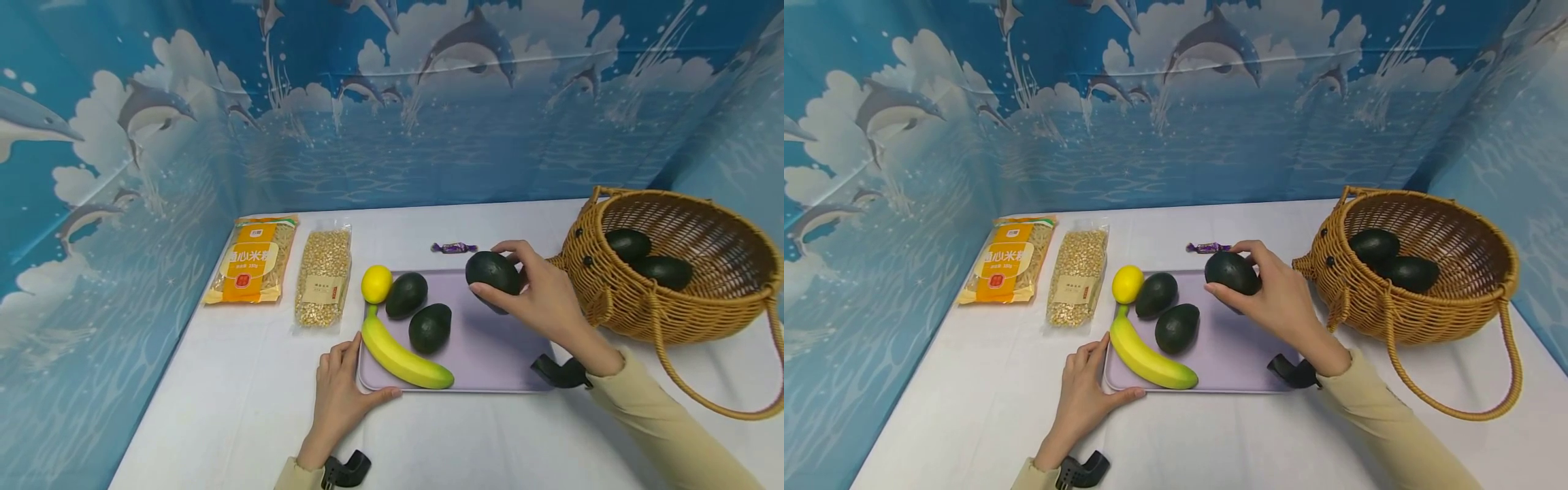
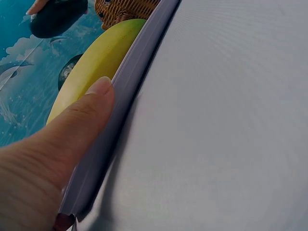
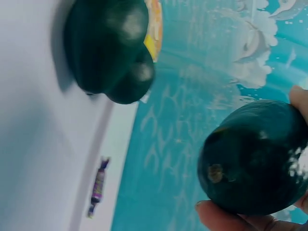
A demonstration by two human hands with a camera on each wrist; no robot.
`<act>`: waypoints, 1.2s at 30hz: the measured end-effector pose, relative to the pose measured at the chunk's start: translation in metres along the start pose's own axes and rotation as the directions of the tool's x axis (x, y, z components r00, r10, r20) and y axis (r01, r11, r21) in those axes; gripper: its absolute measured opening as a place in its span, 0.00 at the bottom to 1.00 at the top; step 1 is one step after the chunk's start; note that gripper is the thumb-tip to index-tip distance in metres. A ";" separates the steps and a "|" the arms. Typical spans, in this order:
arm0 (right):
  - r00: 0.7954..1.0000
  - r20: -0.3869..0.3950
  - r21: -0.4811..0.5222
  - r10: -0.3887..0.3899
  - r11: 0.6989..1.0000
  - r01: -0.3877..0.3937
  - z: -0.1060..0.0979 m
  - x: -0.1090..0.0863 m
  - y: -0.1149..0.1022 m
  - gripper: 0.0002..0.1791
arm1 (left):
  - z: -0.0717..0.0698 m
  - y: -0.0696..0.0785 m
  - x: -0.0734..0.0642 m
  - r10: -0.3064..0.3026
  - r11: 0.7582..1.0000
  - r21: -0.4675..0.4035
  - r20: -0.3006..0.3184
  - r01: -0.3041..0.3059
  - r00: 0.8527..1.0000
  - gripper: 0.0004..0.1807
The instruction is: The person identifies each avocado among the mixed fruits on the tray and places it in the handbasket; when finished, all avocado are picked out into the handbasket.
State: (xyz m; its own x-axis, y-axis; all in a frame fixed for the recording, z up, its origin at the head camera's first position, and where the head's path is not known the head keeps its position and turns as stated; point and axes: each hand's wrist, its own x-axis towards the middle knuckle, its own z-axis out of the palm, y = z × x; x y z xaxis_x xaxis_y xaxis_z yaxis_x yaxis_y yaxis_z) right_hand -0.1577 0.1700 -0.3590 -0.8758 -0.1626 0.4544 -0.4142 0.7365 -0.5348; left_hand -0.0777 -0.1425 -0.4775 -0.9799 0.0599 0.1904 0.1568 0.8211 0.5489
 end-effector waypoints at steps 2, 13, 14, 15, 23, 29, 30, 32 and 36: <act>1.000 -0.011 -0.008 -0.011 1.000 0.011 -0.006 0.001 -0.002 0.34 | 0.000 0.000 0.000 -0.001 1.000 0.000 0.000 0.001 1.000 0.62; 0.991 -0.131 -0.034 0.033 0.999 -0.038 -0.044 -0.003 0.005 0.37 | 0.000 -0.001 0.000 0.001 1.000 0.000 -0.004 -0.001 1.000 0.62; 0.989 -0.138 -0.029 0.051 0.998 -0.055 -0.048 -0.004 0.007 0.37 | 0.000 -0.001 0.000 0.001 1.000 0.000 -0.006 -0.001 1.000 0.62; 0.987 -0.147 -0.027 0.063 0.997 -0.068 -0.052 -0.004 0.009 0.38 | 0.000 -0.001 0.000 0.001 1.000 0.000 -0.008 -0.001 1.000 0.62; 0.969 -0.182 -0.049 0.167 0.983 -0.179 -0.086 -0.008 0.025 0.41 | -0.001 0.000 0.000 -0.002 1.000 0.001 -0.006 0.002 1.000 0.62; 0.947 -0.210 -0.127 0.243 0.954 -0.273 -0.104 -0.011 0.049 0.42 | -0.001 0.001 0.000 -0.017 1.000 -0.002 0.009 0.017 1.000 0.62; 0.940 -0.222 -0.152 0.258 0.943 -0.295 -0.106 -0.012 0.054 0.42 | -0.001 0.001 0.000 -0.017 1.000 -0.003 0.010 0.017 1.000 0.63; 0.929 -0.241 -0.175 0.283 0.928 -0.328 -0.111 -0.014 0.066 0.42 | -0.001 0.001 0.000 -0.016 1.000 -0.005 0.010 0.016 1.000 0.63; 0.906 -0.255 -0.182 0.339 0.903 -0.389 -0.123 -0.016 0.080 0.43 | -0.001 0.001 0.000 -0.012 1.000 -0.002 0.011 0.012 1.000 0.63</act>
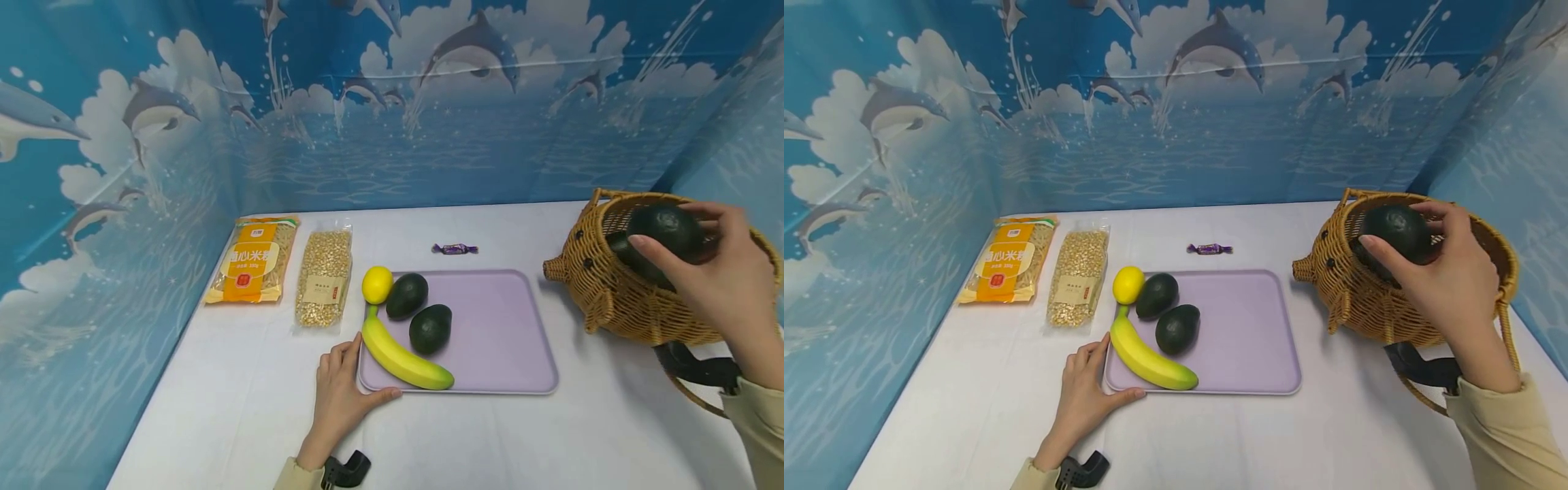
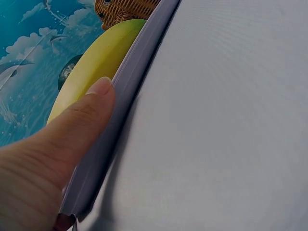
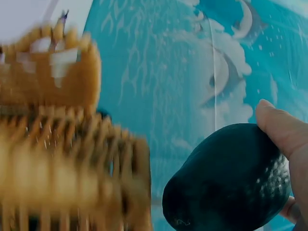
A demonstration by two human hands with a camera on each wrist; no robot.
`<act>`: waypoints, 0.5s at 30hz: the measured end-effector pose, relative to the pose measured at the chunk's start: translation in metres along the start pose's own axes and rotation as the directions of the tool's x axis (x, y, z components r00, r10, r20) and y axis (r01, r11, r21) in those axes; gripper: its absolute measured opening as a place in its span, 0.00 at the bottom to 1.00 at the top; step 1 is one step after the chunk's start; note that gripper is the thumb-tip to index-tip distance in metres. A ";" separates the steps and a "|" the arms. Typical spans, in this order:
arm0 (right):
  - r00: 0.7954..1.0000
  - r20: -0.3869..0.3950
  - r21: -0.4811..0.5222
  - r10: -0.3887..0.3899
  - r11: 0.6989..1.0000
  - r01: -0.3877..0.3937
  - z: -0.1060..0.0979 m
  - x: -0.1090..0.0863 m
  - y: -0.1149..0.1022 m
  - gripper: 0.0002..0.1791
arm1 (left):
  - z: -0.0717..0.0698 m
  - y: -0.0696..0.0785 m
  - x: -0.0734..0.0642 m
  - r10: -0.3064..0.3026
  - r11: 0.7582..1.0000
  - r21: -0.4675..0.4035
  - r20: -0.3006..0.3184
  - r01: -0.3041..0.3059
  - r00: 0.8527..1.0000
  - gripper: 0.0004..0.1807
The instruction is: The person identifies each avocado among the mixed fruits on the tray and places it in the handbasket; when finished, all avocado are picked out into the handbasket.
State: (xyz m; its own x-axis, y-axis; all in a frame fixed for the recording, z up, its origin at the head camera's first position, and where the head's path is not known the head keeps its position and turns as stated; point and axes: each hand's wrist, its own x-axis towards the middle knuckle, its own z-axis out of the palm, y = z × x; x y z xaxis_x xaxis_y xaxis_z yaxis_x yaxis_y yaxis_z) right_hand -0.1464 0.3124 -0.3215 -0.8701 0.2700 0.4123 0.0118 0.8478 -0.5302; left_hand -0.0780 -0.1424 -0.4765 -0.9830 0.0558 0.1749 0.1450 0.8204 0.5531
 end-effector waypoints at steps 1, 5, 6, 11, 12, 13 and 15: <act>1.000 0.010 0.017 0.014 1.000 -0.015 -0.002 0.001 0.003 0.43 | 0.000 0.000 0.000 0.001 1.000 0.001 0.000 -0.001 1.000 0.63; 0.998 0.025 0.062 0.056 0.996 -0.057 -0.007 0.004 0.013 0.42 | 0.001 0.000 0.000 0.004 1.000 0.001 -0.004 -0.004 1.000 0.63; 0.998 0.029 0.071 0.062 0.995 -0.064 -0.008 0.004 0.016 0.42 | 0.001 -0.001 0.000 0.007 1.000 0.000 -0.005 -0.007 1.000 0.63; 0.999 0.000 0.052 0.038 0.998 -0.038 -0.007 0.004 0.029 0.38 | 0.001 -0.001 0.000 0.028 1.000 0.007 -0.024 -0.028 0.999 0.62; 0.999 -0.004 0.039 0.036 0.999 -0.036 -0.007 0.004 0.031 0.38 | 0.002 -0.001 0.000 0.032 0.999 0.009 -0.027 -0.031 0.999 0.62; 0.999 -0.010 0.026 0.033 0.999 -0.032 -0.008 0.005 0.033 0.37 | 0.002 -0.002 0.000 0.034 0.999 0.009 -0.029 -0.034 0.999 0.62; 1.000 -0.012 0.022 0.027 0.999 -0.027 -0.009 0.005 0.036 0.38 | 0.002 -0.002 0.000 0.034 0.999 0.011 -0.029 -0.033 0.999 0.62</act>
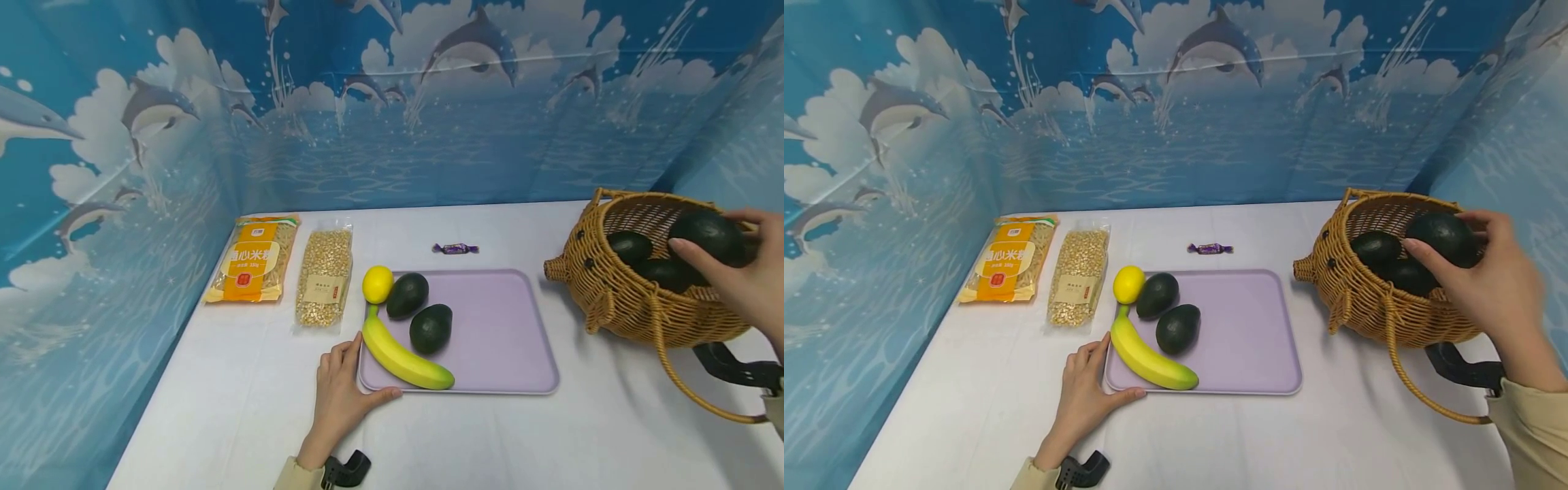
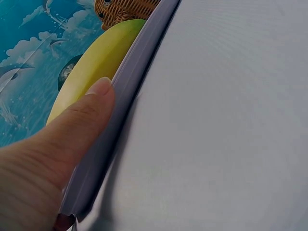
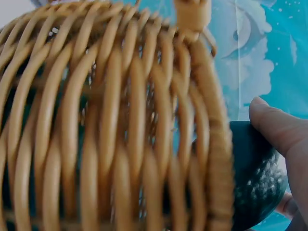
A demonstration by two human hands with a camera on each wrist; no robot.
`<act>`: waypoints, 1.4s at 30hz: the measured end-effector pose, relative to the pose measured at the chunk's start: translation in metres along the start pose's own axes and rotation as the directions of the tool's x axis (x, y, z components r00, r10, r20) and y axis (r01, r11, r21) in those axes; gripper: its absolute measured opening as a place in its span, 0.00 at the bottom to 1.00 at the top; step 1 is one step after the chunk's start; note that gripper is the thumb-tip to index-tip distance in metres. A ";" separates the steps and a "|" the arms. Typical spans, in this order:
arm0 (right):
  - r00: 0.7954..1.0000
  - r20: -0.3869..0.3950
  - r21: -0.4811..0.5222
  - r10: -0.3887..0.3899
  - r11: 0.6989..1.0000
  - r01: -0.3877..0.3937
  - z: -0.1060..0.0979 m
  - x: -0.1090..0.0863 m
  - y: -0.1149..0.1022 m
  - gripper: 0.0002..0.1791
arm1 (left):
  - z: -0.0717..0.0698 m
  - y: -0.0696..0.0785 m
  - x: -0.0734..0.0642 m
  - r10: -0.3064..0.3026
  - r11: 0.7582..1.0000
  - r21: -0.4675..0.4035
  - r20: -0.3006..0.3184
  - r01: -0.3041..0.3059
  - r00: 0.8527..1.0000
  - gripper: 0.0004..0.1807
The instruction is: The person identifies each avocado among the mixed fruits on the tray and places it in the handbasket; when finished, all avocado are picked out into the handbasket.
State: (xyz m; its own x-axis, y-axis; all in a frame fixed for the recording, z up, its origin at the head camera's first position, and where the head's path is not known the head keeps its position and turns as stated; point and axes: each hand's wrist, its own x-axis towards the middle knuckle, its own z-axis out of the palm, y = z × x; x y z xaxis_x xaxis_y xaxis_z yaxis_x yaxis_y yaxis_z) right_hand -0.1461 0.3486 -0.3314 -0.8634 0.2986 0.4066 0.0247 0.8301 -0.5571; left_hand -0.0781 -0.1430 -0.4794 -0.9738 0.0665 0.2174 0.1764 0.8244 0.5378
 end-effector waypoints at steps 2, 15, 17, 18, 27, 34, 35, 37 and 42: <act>1.000 -0.002 -0.012 0.015 1.000 -0.015 0.000 0.002 0.006 0.38 | 0.000 0.000 0.000 -0.004 1.000 -0.002 0.003 0.004 1.000 0.62; 0.997 -0.043 -0.070 0.071 0.995 -0.074 0.027 0.029 0.094 0.41 | 0.001 0.000 0.000 -0.003 1.000 -0.001 -0.010 0.003 1.000 0.62; 0.997 -0.037 -0.055 0.063 0.996 -0.064 0.019 0.021 0.069 0.40 | 0.001 0.000 0.000 -0.003 1.000 -0.002 -0.007 0.003 1.000 0.62; 0.998 -0.026 -0.040 0.062 0.997 -0.063 0.016 0.018 0.059 0.40 | 0.001 0.000 0.000 -0.004 1.000 -0.003 -0.005 0.004 1.000 0.62; 0.997 -0.018 -0.090 0.070 0.993 -0.071 0.025 0.020 0.077 0.42 | 0.001 0.000 -0.001 -0.010 1.000 -0.008 0.003 0.010 1.000 0.62; 0.998 -0.056 -0.032 0.018 0.999 -0.020 0.019 0.013 0.057 0.33 | 0.000 0.000 0.000 -0.019 1.000 -0.005 0.014 0.019 1.000 0.62; 0.998 -0.059 -0.031 0.011 0.999 -0.013 0.019 0.012 0.057 0.32 | 0.000 0.000 0.001 -0.022 1.000 -0.004 0.018 0.022 1.000 0.63; 0.997 -0.074 -0.050 -0.014 0.999 0.010 0.022 0.013 0.067 0.31 | 0.000 0.000 0.001 -0.025 1.000 -0.002 0.021 0.025 0.999 0.63; 0.992 -0.075 0.016 -0.101 0.995 0.103 0.026 0.008 0.070 0.23 | -0.001 0.000 0.001 -0.030 1.000 -0.005 0.025 0.030 0.999 0.63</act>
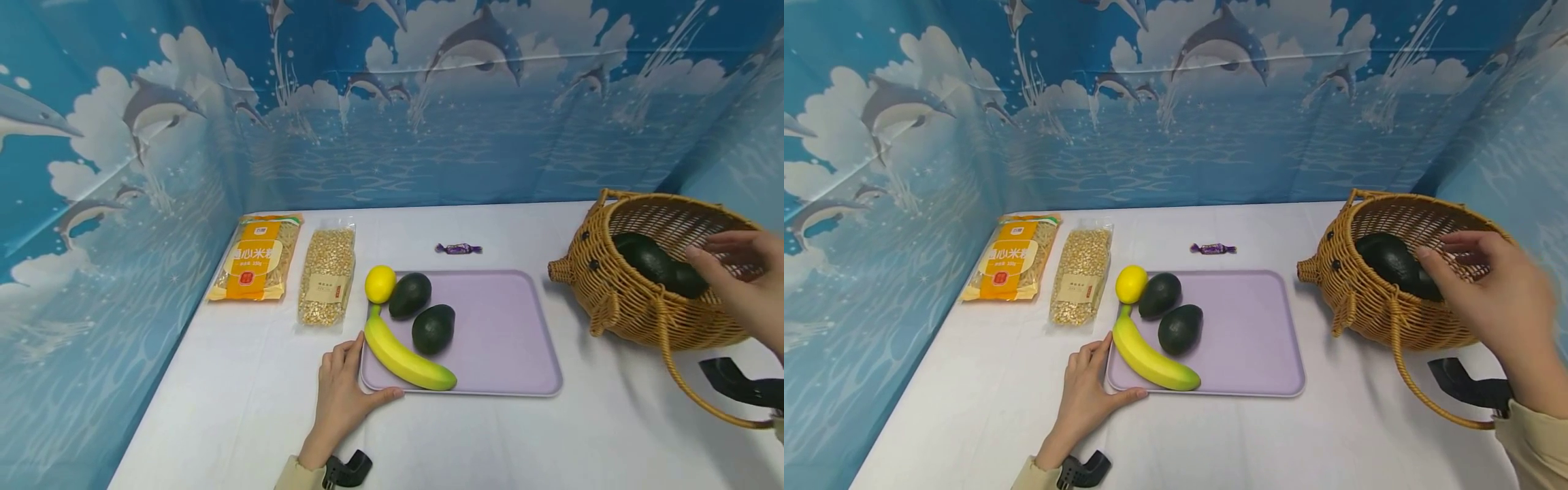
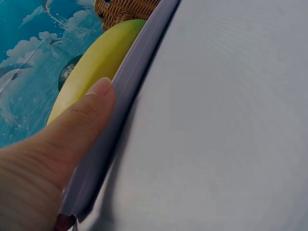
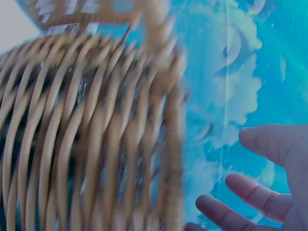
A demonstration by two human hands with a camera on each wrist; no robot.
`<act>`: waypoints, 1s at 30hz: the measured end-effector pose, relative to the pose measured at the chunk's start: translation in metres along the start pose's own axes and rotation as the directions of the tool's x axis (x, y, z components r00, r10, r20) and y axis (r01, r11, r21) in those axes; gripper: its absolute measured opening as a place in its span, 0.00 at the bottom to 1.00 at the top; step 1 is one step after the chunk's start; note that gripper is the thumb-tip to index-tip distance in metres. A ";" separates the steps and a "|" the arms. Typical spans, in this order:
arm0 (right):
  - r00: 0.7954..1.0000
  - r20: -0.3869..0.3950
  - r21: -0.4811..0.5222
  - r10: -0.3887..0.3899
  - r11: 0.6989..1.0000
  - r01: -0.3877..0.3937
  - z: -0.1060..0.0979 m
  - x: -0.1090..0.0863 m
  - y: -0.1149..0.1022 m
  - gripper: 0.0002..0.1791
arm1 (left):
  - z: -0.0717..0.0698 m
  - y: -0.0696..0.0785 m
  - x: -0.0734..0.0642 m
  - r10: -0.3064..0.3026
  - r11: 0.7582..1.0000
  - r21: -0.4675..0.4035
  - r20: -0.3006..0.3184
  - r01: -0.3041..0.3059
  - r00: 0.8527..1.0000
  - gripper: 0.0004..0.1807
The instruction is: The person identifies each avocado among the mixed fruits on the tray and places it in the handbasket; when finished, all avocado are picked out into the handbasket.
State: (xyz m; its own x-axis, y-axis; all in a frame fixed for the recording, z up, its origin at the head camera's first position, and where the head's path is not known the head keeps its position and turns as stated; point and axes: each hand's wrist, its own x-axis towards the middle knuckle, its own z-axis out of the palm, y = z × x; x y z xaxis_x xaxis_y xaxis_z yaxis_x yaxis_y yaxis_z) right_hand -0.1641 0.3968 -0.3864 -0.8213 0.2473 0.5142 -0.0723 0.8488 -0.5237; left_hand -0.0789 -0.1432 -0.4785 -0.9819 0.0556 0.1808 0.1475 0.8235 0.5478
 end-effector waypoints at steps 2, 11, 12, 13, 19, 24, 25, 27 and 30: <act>0.999 0.033 0.032 -0.017 0.999 0.016 -0.005 -0.007 -0.027 0.21 | 0.000 0.000 0.000 0.001 1.000 -0.004 -0.002 -0.001 1.000 0.62; 0.970 0.200 0.023 -0.141 0.990 0.139 -0.015 -0.033 -0.145 0.18 | 0.000 0.000 0.000 -0.001 1.000 -0.008 0.000 0.001 1.000 0.63; 0.966 0.182 0.041 -0.181 0.983 0.177 -0.011 -0.035 -0.149 0.17 | 0.000 0.000 0.000 -0.002 1.000 -0.009 0.001 0.002 1.000 0.63; 0.961 0.169 0.060 -0.217 0.976 0.210 -0.008 -0.037 -0.152 0.16 | 0.000 0.000 0.000 -0.003 1.000 -0.009 0.003 0.004 1.000 0.63; 0.906 0.170 0.153 -0.388 0.918 0.365 0.020 -0.048 -0.172 0.12 | 0.000 0.001 0.000 -0.008 1.000 -0.012 0.003 0.008 1.000 0.62; 0.855 0.220 0.249 -0.470 0.874 0.416 0.047 -0.056 -0.185 0.13 | 0.000 0.001 0.000 -0.008 1.000 -0.018 0.011 0.009 1.000 0.62; 0.848 0.229 0.272 -0.478 0.868 0.415 0.052 -0.058 -0.187 0.13 | 0.000 0.001 0.000 -0.009 1.000 -0.020 0.012 0.009 1.000 0.63; 0.833 0.254 0.316 -0.491 0.857 0.408 0.061 -0.060 -0.191 0.14 | 0.000 0.002 0.000 -0.009 1.000 -0.021 0.011 0.010 1.000 0.63; 0.805 0.283 0.375 -0.522 0.832 0.408 0.076 -0.062 -0.196 0.14 | 0.000 0.001 0.000 -0.010 1.000 -0.015 0.009 0.010 1.000 0.63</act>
State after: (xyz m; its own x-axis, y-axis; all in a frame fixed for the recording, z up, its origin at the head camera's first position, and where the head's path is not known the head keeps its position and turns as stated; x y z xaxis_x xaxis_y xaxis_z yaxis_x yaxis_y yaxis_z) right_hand -0.1414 0.1793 -0.3671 -0.7834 -0.3759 0.4950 -0.6074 0.6320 -0.4813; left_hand -0.0785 -0.1425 -0.4776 -0.9845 0.0525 0.1674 0.1391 0.8156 0.5617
